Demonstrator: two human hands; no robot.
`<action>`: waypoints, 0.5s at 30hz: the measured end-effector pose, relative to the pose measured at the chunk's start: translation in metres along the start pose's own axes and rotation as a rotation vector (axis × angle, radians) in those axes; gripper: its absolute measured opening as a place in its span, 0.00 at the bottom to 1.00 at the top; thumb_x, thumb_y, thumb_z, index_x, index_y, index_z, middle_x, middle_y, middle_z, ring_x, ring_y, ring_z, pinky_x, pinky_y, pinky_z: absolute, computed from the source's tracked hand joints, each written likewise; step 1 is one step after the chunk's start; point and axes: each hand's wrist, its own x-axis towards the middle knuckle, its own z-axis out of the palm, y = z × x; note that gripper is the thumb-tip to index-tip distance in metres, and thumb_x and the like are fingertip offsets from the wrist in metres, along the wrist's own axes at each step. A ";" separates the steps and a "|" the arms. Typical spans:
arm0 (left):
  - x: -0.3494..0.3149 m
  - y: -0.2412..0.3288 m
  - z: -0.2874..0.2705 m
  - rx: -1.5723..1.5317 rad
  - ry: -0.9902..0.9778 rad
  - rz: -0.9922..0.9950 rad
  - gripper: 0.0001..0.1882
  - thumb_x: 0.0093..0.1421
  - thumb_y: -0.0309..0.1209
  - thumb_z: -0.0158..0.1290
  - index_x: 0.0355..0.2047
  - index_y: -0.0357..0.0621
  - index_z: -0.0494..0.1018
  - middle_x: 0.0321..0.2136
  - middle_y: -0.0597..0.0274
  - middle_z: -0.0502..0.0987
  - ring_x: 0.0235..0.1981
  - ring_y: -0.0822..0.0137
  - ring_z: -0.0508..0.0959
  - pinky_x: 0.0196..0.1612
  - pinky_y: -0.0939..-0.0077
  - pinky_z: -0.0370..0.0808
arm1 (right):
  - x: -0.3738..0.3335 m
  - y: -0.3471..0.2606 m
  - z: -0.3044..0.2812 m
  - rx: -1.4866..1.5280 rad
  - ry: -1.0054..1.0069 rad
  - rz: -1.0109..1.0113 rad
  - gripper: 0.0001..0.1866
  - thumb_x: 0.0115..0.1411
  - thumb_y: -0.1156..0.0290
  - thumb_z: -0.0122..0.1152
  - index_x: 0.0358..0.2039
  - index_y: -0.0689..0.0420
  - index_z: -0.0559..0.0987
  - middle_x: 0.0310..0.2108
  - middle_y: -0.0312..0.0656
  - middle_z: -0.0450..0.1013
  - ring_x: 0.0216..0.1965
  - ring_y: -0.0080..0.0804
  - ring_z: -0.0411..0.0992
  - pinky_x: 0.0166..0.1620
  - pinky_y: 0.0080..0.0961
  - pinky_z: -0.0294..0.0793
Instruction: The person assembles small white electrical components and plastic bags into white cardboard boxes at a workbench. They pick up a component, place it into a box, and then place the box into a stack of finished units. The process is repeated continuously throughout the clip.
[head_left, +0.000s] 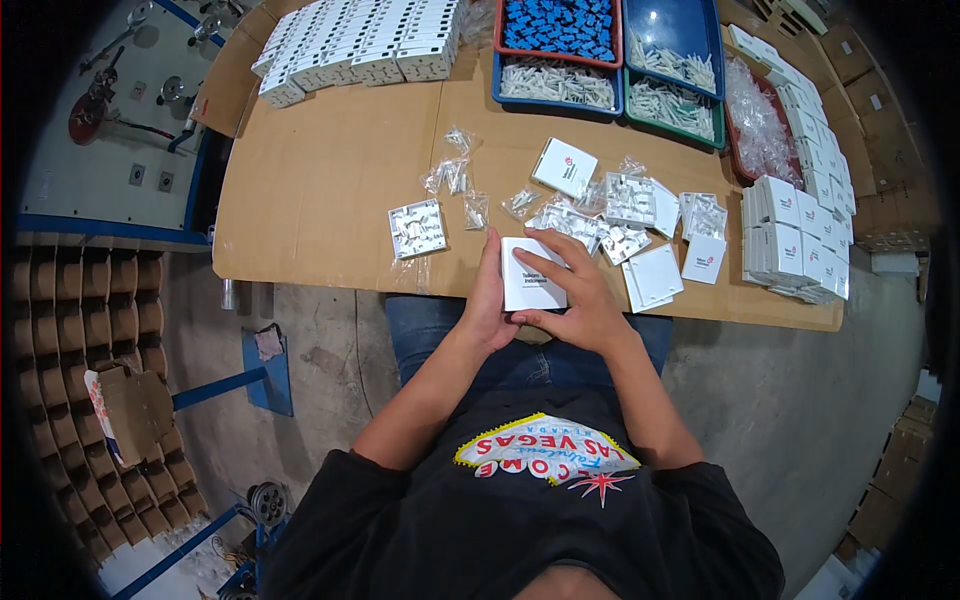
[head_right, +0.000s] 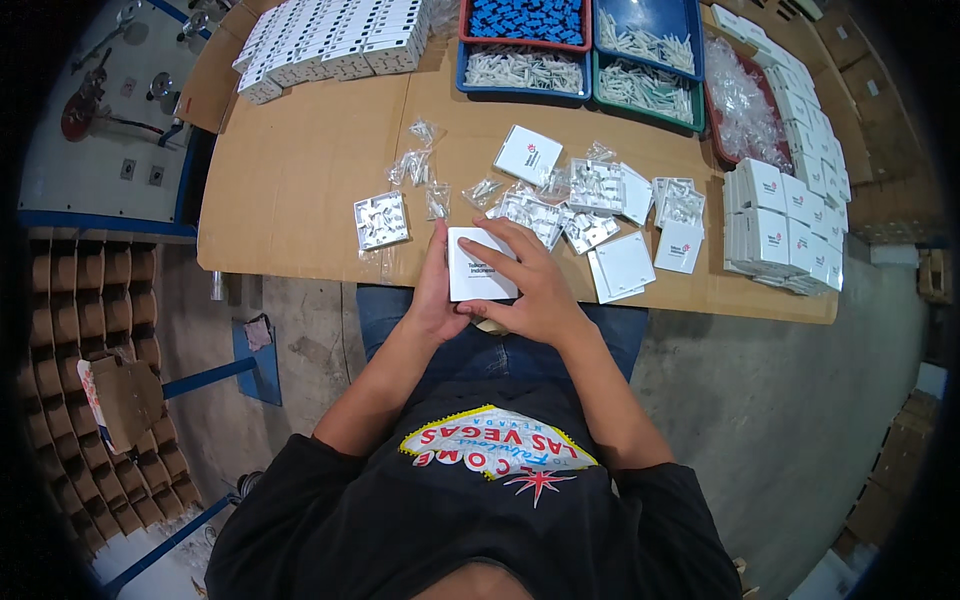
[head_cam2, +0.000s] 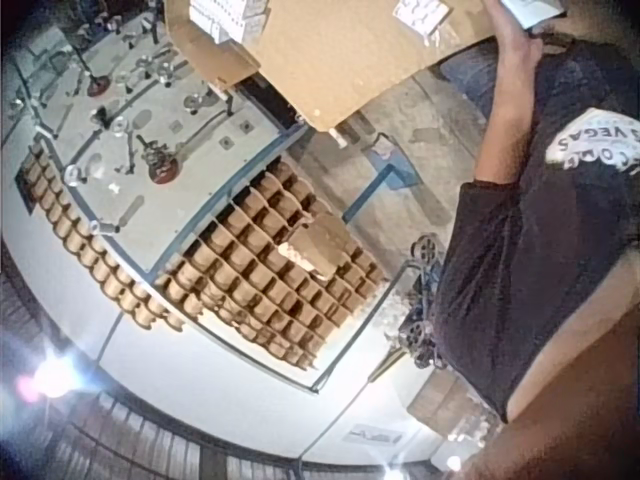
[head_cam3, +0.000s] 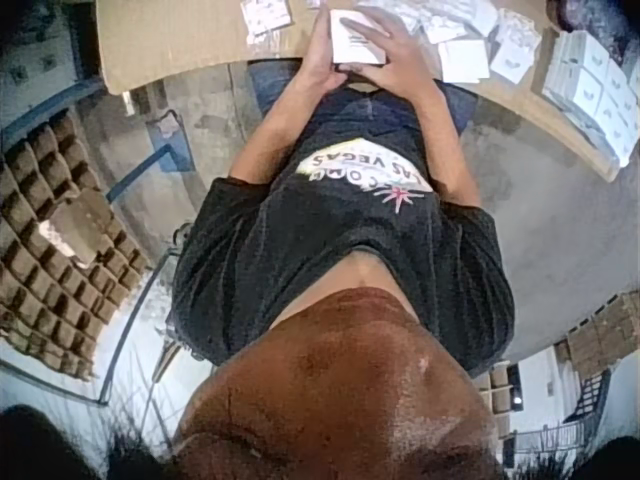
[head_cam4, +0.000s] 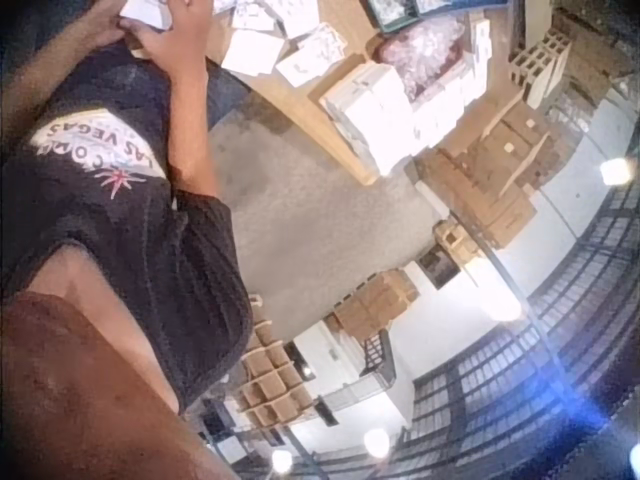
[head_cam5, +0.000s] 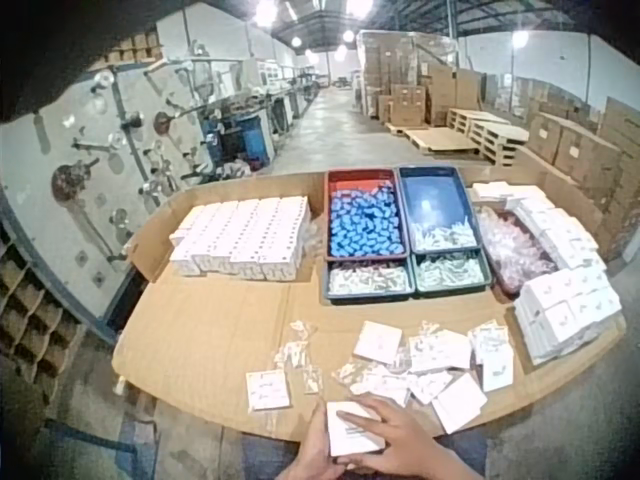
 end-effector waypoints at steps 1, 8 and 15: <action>-0.001 0.001 0.001 0.007 -0.004 -0.007 0.43 0.74 0.69 0.28 0.67 0.46 0.67 0.55 0.51 0.79 0.53 0.54 0.84 0.54 0.60 0.84 | 0.000 0.000 0.000 0.000 0.004 -0.002 0.41 0.45 0.56 0.83 0.62 0.49 0.82 0.66 0.48 0.70 0.65 0.53 0.68 0.67 0.48 0.68; -0.008 -0.007 -0.004 0.128 0.022 0.139 0.30 0.77 0.55 0.44 0.66 0.44 0.67 0.53 0.57 0.80 0.52 0.62 0.84 0.53 0.66 0.82 | -0.003 0.004 -0.008 0.009 -0.026 0.055 0.45 0.45 0.57 0.84 0.65 0.51 0.77 0.72 0.47 0.65 0.75 0.50 0.58 0.73 0.48 0.60; -0.021 -0.011 0.026 0.549 -0.156 0.500 0.33 0.75 0.31 0.51 0.76 0.38 0.57 0.75 0.51 0.59 0.74 0.57 0.64 0.73 0.65 0.60 | 0.007 0.006 -0.006 0.670 0.493 0.519 0.26 0.74 0.46 0.53 0.49 0.59 0.79 0.49 0.44 0.77 0.52 0.31 0.74 0.53 0.27 0.71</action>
